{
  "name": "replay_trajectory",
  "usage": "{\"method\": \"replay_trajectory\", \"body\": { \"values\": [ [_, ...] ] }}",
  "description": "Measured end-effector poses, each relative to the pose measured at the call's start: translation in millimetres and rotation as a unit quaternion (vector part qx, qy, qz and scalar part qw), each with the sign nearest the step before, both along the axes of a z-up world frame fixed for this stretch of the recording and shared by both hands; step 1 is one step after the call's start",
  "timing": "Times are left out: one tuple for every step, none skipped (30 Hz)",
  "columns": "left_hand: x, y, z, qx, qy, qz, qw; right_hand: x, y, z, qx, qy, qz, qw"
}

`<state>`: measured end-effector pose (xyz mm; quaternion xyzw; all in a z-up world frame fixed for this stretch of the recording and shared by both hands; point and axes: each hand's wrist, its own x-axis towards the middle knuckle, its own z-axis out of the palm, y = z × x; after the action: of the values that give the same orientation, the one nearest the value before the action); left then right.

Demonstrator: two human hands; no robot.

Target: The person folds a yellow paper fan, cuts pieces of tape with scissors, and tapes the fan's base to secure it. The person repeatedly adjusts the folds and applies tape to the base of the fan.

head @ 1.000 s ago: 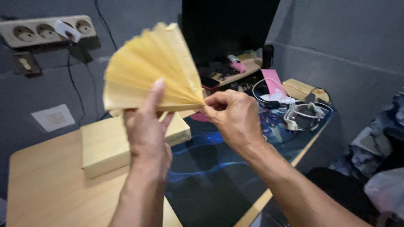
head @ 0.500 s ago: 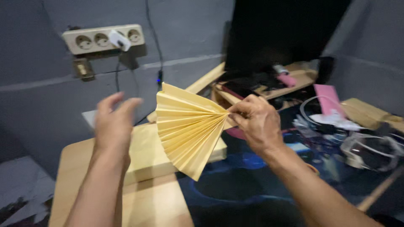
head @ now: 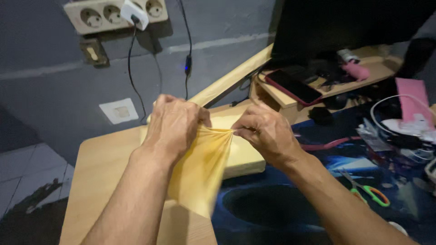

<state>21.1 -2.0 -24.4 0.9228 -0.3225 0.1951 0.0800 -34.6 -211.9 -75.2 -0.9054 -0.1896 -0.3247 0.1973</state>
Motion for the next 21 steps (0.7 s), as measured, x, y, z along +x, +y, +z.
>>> {"method": "replay_trajectory", "body": {
  "values": [
    [7.2,2.0,-5.9,-0.010,-0.035,0.009,0.999,4.7,-0.4,-4.7,0.000,0.027,-0.017,0.999],
    [13.9,6.2,-12.3,-0.019,-0.071,0.018,0.997,10.3,-0.8,-9.1,0.000,0.055,-0.034,0.998],
    [18.2,17.0,-19.7,-0.067,-0.089,0.038,0.993,14.9,-1.2,-14.6,0.001,0.084,-0.053,0.995],
    [20.1,32.6,-27.1,-0.115,-0.108,0.060,0.986,20.5,-0.4,-20.4,0.017,0.117,-0.070,0.990],
    [21.0,44.1,-36.0,-0.160,-0.128,0.083,0.975,27.6,1.7,-26.4,0.034,0.149,-0.085,0.985],
    [20.7,51.1,-48.4,-0.199,-0.104,0.139,0.964,32.4,4.4,-32.9,0.050,0.180,-0.101,0.977],
    [17.7,61.4,-63.3,-0.240,-0.083,0.201,0.946,36.4,7.8,-38.3,0.064,0.193,-0.105,0.973],
    [14.8,73.3,-78.8,-0.279,-0.062,0.262,0.922,39.8,11.8,-43.3,0.077,0.206,-0.109,0.969],
    [14.1,85.0,-93.8,-0.300,-0.010,0.315,0.900,43.7,17.3,-48.2,0.089,0.221,-0.115,0.965],
    [15.2,95.3,-107.7,-0.319,0.041,0.368,0.872,48.4,23.4,-53.0,0.090,0.229,-0.120,0.962],
    [15.4,102.1,-121.0,-0.337,0.093,0.416,0.840,51.0,27.0,-57.8,0.092,0.238,-0.127,0.958],
    [15.1,106.8,-132.9,-0.345,0.139,0.405,0.835,52.7,30.3,-62.7,0.093,0.248,-0.134,0.955],
    [16.5,109.7,-142.0,-0.354,0.185,0.392,0.829,54.5,33.5,-66.9,0.093,0.256,-0.140,0.952],
    [15.5,112.3,-148.7,-0.362,0.231,0.378,0.820,55.9,36.6,-70.9,0.092,0.264,-0.145,0.949],
    [12.3,112.3,-153.7,-0.355,0.250,0.374,0.820,57.1,38.2,-73.8,0.091,0.270,-0.152,0.946],
    [8.1,110.2,-156.4,-0.348,0.269,0.369,0.819,57.8,39.1,-76.3,0.090,0.262,-0.143,0.950],
    [4.2,106.6,-156.4,-0.339,0.287,0.362,0.820,57.6,39.4,-78.6,0.091,0.252,-0.137,0.954],
    [-0.3,101.6,-153.9,-0.341,0.319,0.379,0.799,57.4,39.2,-80.3,0.093,0.242,-0.130,0.957],
    [-2.5,96.0,-148.2,-0.342,0.349,0.395,0.778,57.9,38.7,-81.1,0.083,0.246,-0.134,0.956],
    [-5.3,89.2,-141.5,-0.342,0.379,0.411,0.756,57.9,37.8,-81.2,0.073,0.250,-0.137,0.956],
    [-8.0,82.9,-133.8,-0.321,0.406,0.415,0.749,58.5,37.4,-80.2,0.064,0.251,-0.139,0.956]
  ]
}}
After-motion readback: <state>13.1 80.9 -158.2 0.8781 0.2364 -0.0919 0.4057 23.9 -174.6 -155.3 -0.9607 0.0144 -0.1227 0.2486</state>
